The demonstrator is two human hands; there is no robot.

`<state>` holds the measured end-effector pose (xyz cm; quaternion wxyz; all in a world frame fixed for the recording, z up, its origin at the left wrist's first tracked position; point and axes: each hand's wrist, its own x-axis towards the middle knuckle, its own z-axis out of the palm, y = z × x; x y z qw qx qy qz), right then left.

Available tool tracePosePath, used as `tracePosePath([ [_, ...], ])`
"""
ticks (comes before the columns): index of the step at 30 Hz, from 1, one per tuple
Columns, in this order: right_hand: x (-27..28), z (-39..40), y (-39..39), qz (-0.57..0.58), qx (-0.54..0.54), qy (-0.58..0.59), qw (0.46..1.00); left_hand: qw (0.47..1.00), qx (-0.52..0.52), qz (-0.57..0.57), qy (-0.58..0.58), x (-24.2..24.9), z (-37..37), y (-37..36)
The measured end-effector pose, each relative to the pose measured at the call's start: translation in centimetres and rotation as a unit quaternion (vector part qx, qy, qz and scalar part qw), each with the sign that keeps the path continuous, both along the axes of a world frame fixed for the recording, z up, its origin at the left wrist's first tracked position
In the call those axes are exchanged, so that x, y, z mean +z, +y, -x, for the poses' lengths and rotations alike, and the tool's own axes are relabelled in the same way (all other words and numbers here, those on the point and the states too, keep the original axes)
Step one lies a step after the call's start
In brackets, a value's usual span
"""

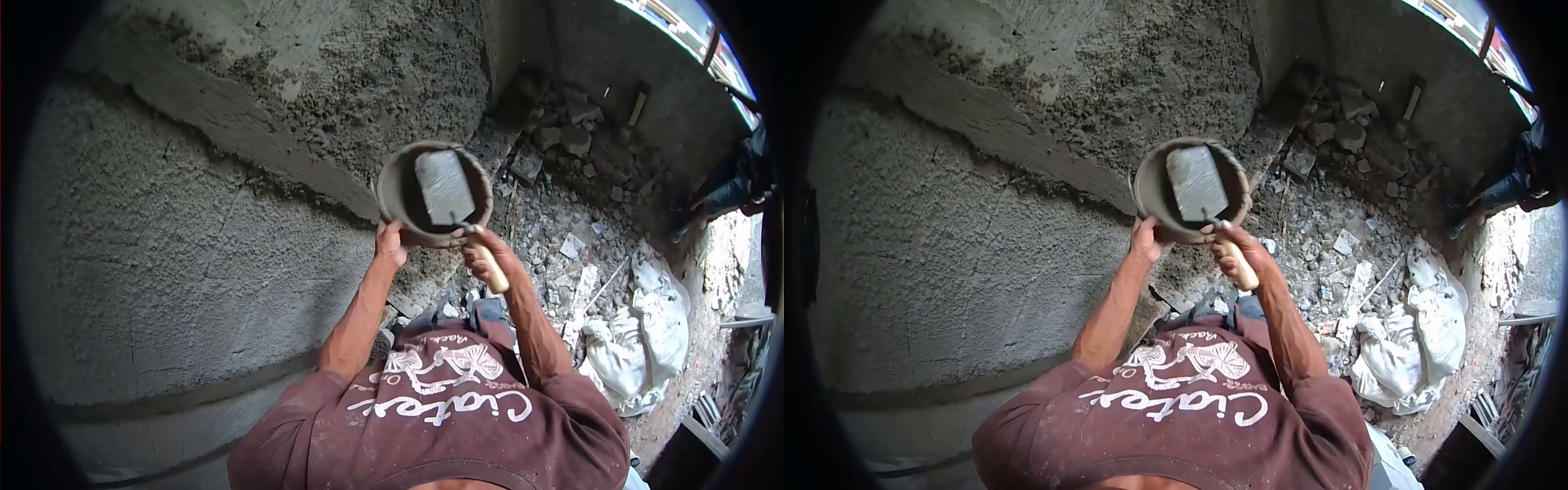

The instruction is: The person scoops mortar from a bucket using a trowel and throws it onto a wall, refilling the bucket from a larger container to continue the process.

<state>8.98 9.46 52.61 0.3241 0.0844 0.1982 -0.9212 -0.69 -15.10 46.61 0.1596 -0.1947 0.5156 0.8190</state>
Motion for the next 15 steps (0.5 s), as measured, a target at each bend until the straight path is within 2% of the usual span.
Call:
tracePosePath([
  [1,2.1,-0.3,1.5,-0.077,-0.041,0.042,0.995,0.997,0.038,-0.039,-0.057,-2.0,-0.4,-0.7],
  [2,4.4,-0.2,3.2,-0.136,-0.103,0.087,0.982,0.993,0.063,-0.026,-0.092,-4.1,-1.1,-2.0],
  [4,8.6,0.2,6.7,-0.261,-0.255,0.159,0.918,0.986,0.103,0.026,-0.133,-5.2,-3.6,-3.8],
  [5,9.7,0.4,8.3,-0.323,-0.343,0.184,0.862,0.981,0.116,0.064,-0.141,-5.1,-5.5,-4.6],
  [7,9.3,1.3,11.6,-0.369,-0.562,0.224,0.706,0.968,0.149,0.124,-0.157,-7.8,-8.9,-7.8],
  [9,13.5,1.6,11.7,-0.360,-0.683,0.246,0.586,0.959,0.158,0.178,-0.154,-9.0,-12.8,-10.8],
  [10,13.0,2.0,12.2,-0.336,-0.737,0.258,0.526,0.953,0.184,0.176,-0.166,-8.9,-14.7,-11.8],
  [11,12.6,2.3,12.5,-0.308,-0.787,0.268,0.462,0.946,0.208,0.173,-0.178,-8.9,-16.6,-13.0],
  [12,14.2,2.6,10.5,-0.407,-0.825,0.162,0.357,0.938,0.222,0.174,-0.202,-10.9,-18.6,-15.5],
  [13,14.5,3.2,8.5,-0.405,-0.850,0.087,0.325,0.929,0.234,0.176,-0.225,-12.9,-20.2,-17.7],
  [14,12.5,4.1,6.6,-0.439,-0.849,0.120,0.267,0.931,0.235,0.169,-0.222,-12.1,-21.2,-18.1],
  [15,8.9,5.5,3.7,-0.498,-0.813,0.139,0.267,0.915,0.274,0.168,-0.246,-10.6,-22.1,-18.5],
])
